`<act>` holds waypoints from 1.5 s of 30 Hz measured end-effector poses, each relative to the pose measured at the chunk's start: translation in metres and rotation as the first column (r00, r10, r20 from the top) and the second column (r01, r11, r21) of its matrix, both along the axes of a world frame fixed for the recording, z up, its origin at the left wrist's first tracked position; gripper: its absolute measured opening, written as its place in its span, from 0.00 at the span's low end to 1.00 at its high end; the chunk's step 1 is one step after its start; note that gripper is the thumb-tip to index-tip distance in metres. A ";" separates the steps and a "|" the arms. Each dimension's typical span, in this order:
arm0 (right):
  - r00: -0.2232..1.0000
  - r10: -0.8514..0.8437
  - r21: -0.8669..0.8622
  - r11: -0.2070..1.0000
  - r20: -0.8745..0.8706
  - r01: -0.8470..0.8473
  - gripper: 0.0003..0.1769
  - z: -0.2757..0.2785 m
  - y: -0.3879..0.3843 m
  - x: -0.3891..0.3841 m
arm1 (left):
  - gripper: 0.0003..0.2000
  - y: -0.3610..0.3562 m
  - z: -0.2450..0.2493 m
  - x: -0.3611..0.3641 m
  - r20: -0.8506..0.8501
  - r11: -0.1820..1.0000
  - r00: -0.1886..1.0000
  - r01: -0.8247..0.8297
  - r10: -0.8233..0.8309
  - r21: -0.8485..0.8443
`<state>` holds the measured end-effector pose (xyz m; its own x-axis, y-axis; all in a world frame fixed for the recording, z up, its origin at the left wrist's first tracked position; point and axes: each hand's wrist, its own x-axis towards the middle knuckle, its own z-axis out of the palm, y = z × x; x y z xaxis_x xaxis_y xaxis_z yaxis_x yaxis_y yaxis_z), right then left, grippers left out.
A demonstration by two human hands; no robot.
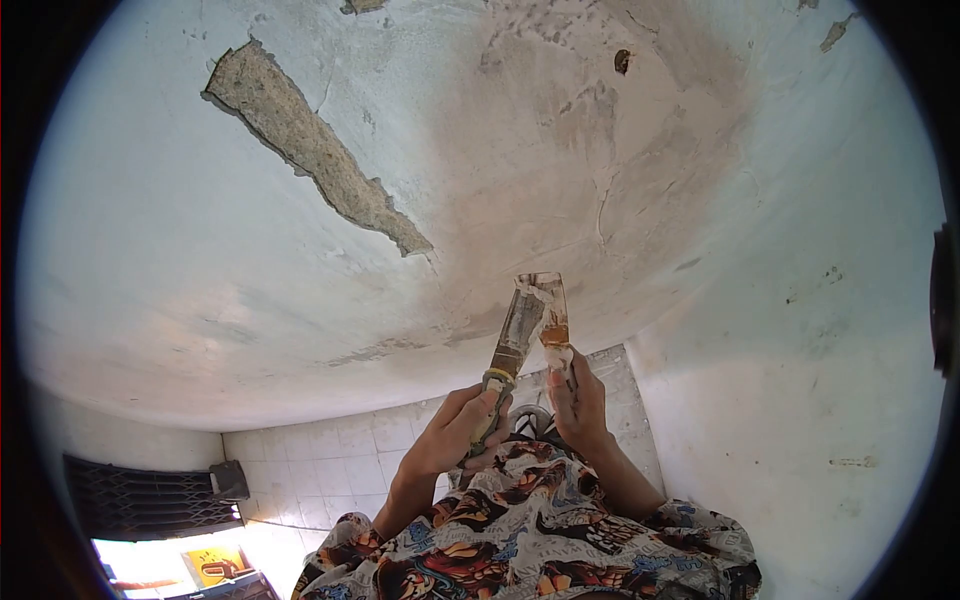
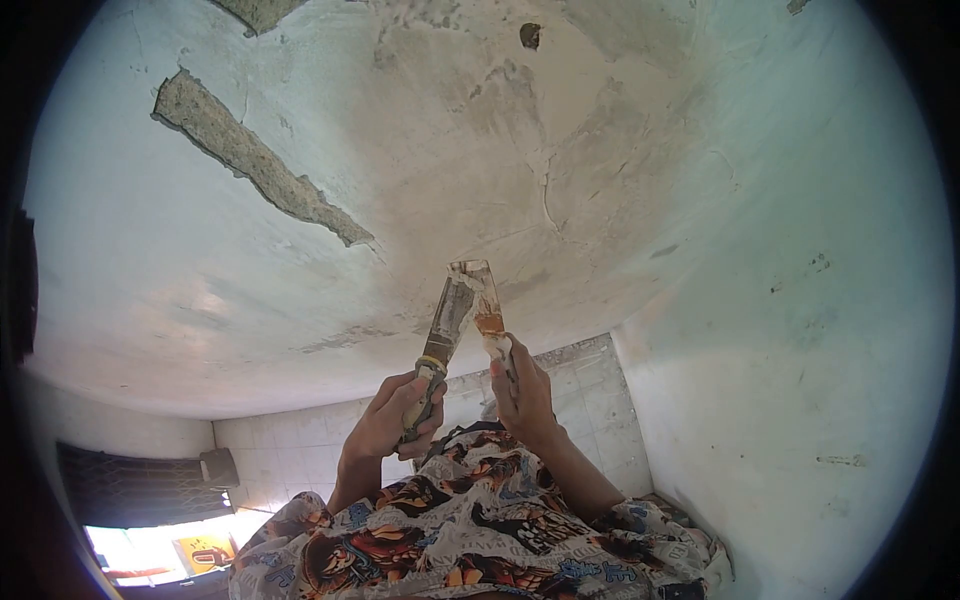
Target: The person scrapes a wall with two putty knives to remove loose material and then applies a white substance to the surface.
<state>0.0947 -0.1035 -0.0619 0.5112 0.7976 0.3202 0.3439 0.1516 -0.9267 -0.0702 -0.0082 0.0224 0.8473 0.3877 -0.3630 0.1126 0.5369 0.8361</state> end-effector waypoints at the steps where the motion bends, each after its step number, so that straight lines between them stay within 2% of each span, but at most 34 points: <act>1: 1.000 0.000 -0.005 1.000 0.012 0.001 0.18 0.001 0.000 0.000 | 0.18 0.002 -0.001 0.000 0.001 1.000 1.000 0.002 -0.002 0.000; 3: 0.999 -0.012 -0.001 1.000 0.043 0.012 0.18 -0.001 0.000 0.001 | 0.18 0.006 -0.004 -0.001 0.041 0.999 0.999 0.015 -0.013 -0.043; 8: 0.997 -0.029 0.002 1.000 0.070 0.029 0.18 -0.006 0.000 -0.003 | 0.18 0.012 -0.004 0.000 0.048 0.999 0.999 0.027 -0.026 -0.022; 10: 0.973 -0.010 0.047 0.999 0.233 -0.001 0.17 -0.009 0.002 -0.003 | 0.18 0.016 -0.003 0.001 0.063 0.999 0.997 0.035 -0.034 -0.006; 11: 0.973 -0.009 0.049 0.999 0.231 -0.002 0.17 -0.009 0.001 -0.004 | 0.18 0.018 -0.003 0.002 0.078 1.000 0.997 -0.004 0.002 0.025; 13: 0.995 0.075 -0.243 0.966 -0.069 -0.090 0.14 -0.007 -0.006 -0.007 | 0.18 0.019 -0.004 0.002 0.089 0.997 0.995 -0.046 0.040 0.058; 14: 0.995 0.078 -0.238 0.967 -0.069 -0.092 0.14 -0.004 -0.009 -0.007 | 0.18 0.020 -0.007 0.004 0.130 0.983 0.987 -0.117 0.099 0.143; 15: 0.931 0.099 -0.212 0.960 -0.352 -0.182 0.14 0.001 -0.014 -0.006 | 0.17 0.019 -0.009 0.005 0.175 0.956 0.972 -0.192 0.154 0.223; 16: 0.787 0.113 -0.163 0.951 -0.607 -0.262 0.14 0.009 -0.018 -0.005 | 0.17 0.020 -0.011 0.006 0.172 0.954 0.972 -0.196 0.159 0.226; 17: 0.783 0.117 -0.161 0.950 -0.611 -0.267 0.14 0.021 -0.022 -0.005 | 0.17 0.020 -0.014 0.006 0.193 0.931 0.962 -0.241 0.193 0.273; 19: 0.656 0.204 -0.052 0.936 -0.727 -0.349 0.15 0.046 -0.029 -0.005 | 0.16 0.021 -0.018 0.007 0.208 0.903 0.951 -0.286 0.228 0.319; 21: 0.664 0.220 -0.061 0.926 -0.715 -0.373 0.16 0.053 -0.032 -0.005 | 0.16 0.022 -0.022 0.009 0.253 0.852 0.941 -0.315 0.224 0.419; 23: 0.684 0.275 -0.081 0.895 -0.676 -0.440 0.17 0.060 -0.033 -0.006 | 0.16 0.023 -0.026 0.010 0.254 0.842 0.940 -0.321 0.228 0.432; 27: 0.698 0.290 -0.087 0.889 -0.655 -0.451 0.17 0.065 -0.030 -0.007 | 0.16 0.022 -0.024 0.015 0.260 0.813 0.931 -0.353 0.256 0.464; 31: 0.654 0.297 -0.093 0.865 -0.696 -0.492 0.17 0.066 -0.029 -0.006 | 0.17 0.025 -0.025 0.016 0.276 0.782 0.929 -0.358 0.245 0.510; 33: 0.638 0.295 -0.089 0.863 -0.711 -0.498 0.17 0.068 -0.029 -0.005 | 0.18 0.027 -0.026 0.017 0.237 0.687 0.937 -0.350 0.257 0.637; 36: 0.649 0.278 -0.102 0.869 -0.708 -0.484 0.18 0.076 -0.027 -0.007 | 0.19 0.027 -0.029 0.018 0.223 0.621 0.939 -0.341 0.263 0.705; 39: 0.615 0.288 -0.036 0.888 -0.734 -0.459 0.18 0.081 -0.027 -0.005 | 0.14 0.023 -0.031 0.019 0.262 0.661 0.931 -0.365 0.254 0.656; 45: 0.669 0.298 -0.054 0.890 -0.681 -0.452 0.21 0.091 -0.027 0.009 | 0.15 0.024 -0.036 0.016 0.258 0.629 0.936 -0.351 0.238 0.693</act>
<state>0.1035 -0.1303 0.0294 0.1698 0.9728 -0.1575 -0.3851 -0.0816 -0.9193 -0.0546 0.0161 -0.0135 0.6562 0.7142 0.2436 -0.0813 -0.2540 0.9638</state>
